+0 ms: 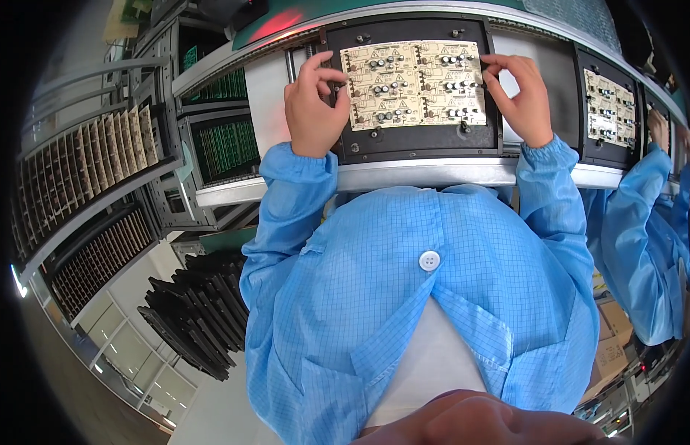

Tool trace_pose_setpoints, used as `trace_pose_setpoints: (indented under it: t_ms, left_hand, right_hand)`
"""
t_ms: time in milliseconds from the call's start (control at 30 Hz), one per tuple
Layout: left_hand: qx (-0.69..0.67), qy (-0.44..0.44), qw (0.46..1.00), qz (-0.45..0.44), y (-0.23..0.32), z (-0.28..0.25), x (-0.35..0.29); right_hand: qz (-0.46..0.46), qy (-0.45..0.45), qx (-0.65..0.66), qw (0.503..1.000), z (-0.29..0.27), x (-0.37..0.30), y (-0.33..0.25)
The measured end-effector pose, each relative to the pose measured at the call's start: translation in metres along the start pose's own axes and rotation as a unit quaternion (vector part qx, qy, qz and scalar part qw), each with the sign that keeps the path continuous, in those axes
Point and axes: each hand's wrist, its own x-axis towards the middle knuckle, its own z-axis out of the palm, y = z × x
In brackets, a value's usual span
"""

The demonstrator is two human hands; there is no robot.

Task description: The person inserts electronic components by hand into a printed circuit board on an assembly line.

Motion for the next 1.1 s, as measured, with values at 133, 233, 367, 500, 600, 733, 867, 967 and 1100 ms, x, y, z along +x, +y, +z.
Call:
trace_pose_setpoints:
  t_ms: [133, 233, 367, 500, 600, 733, 867, 967, 1100]
  left_hand:
    - [-0.107, 0.024, 0.991, 0.077, -0.009, 0.011, 0.036]
    - [-0.055, -0.040, 0.996, 0.060, -0.009, 0.021, 0.059]
    - [0.018, -0.046, 0.985, 0.163, -0.012, 0.022, 0.068]
    - [-0.013, -0.110, 0.985, 0.135, -0.015, 0.014, 0.076]
    - [-0.022, -0.114, 0.983, 0.140, -0.020, 0.017, 0.078]
    - [-0.012, -0.089, 0.985, 0.148, -0.020, 0.017, 0.074]
    - [-0.017, -0.085, 0.985, 0.148, -0.022, 0.018, 0.073]
    - [-0.013, -0.089, 0.984, 0.156, -0.023, 0.019, 0.074]
    - [-0.022, -0.084, 0.984, 0.154, -0.024, 0.021, 0.073]
  right_hand:
    - [-0.039, 0.009, -0.087, 0.995, 0.016, 0.022, 0.012]
    - [-0.076, 0.033, -0.143, 0.986, 0.023, 0.038, 0.015]
    - [-0.121, 0.004, -0.136, 0.983, 0.019, 0.044, 0.018]
    - [-0.118, 0.001, -0.127, 0.985, 0.023, 0.043, 0.019]
    - [-0.078, -0.033, -0.108, 0.991, 0.022, 0.039, 0.020]
    - [-0.059, -0.011, -0.012, 0.998, 0.009, 0.034, 0.015]
    - [-0.039, -0.097, 0.037, 0.994, -0.012, 0.012, 0.027]
    - [-0.007, -0.146, 0.085, 0.986, -0.015, 0.005, 0.027]
    - [-0.039, -0.158, 0.055, 0.985, -0.015, 0.005, 0.030]
